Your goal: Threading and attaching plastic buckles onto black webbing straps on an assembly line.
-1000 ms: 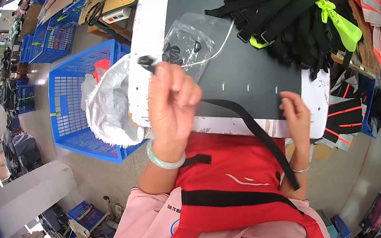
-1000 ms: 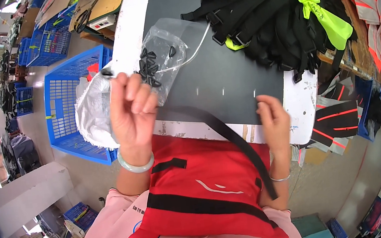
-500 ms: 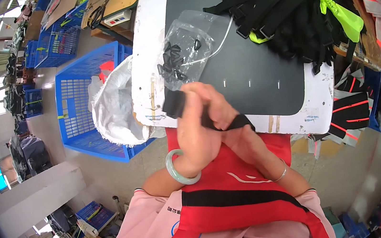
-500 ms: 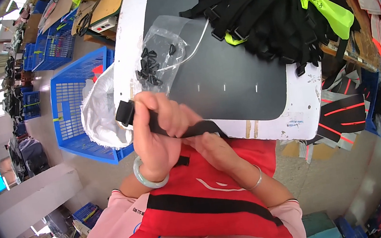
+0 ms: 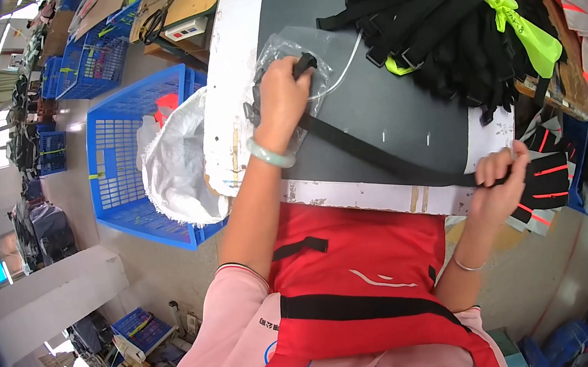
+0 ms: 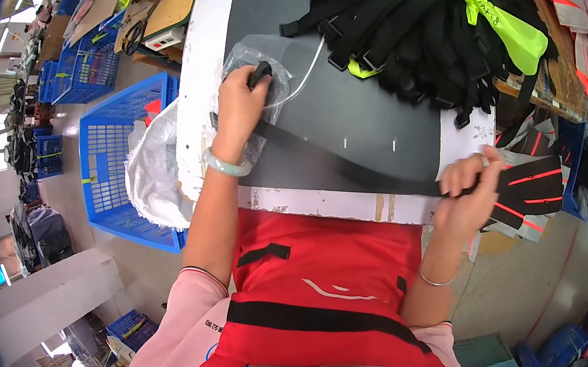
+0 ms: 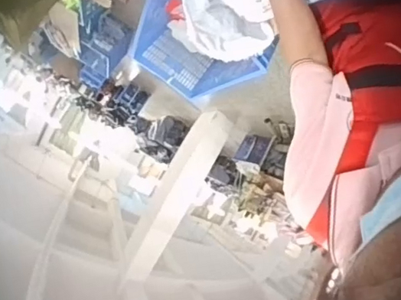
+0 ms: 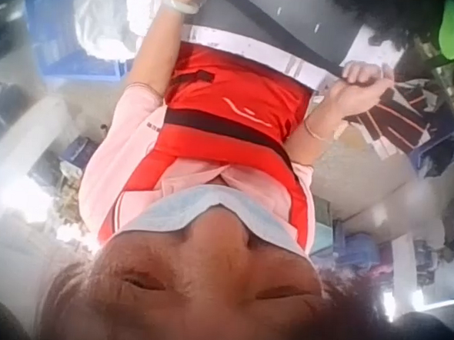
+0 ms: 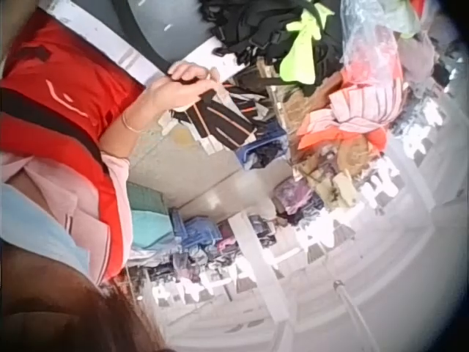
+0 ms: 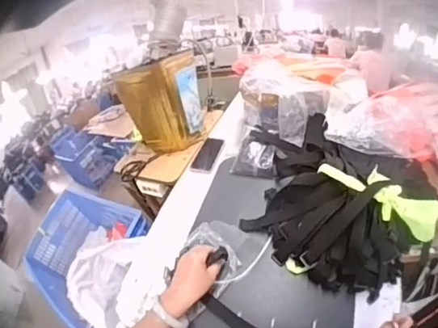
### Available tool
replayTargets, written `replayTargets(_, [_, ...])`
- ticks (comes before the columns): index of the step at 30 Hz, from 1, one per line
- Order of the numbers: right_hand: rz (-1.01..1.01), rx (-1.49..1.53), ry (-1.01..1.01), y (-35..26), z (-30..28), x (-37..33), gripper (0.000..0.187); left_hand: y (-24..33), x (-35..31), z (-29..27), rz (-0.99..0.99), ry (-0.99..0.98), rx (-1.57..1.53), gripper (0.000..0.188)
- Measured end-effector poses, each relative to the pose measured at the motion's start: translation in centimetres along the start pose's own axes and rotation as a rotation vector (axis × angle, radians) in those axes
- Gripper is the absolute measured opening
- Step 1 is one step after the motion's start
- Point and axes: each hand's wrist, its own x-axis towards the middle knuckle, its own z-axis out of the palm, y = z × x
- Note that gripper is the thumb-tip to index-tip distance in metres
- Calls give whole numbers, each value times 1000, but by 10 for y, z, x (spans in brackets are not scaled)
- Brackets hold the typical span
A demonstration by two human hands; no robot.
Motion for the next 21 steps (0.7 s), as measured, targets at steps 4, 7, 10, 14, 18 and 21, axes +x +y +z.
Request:
replayTargets(4, [-1, -289, -373, 26, 7, -20, 60, 7, 5, 6, -96, -94, 152, 25])
replayTargets(7, [173, -557, -471, 23, 17, -26, 44, 3, 9, 4, -87, -152, 222, 22])
replayTargets(10, [184, -652, -527, 28, 29, -24, 29, -5, 10, -3, -42, -201, 276, 20])
replayTargets(14, [74, -903, -639, 42, 44, -24, 10, -2, 11, -21, -148, -285, 133, 17])
replayTargets(18, [22, -844, -683, 38, 74, -22, 12, 46, -3, -48, -658, -473, -990, 15])
replayTargets(21, [-108, -769, -609, 39, 95, -21, 10, 73, -27, -51, -624, -514, -1161, 18])
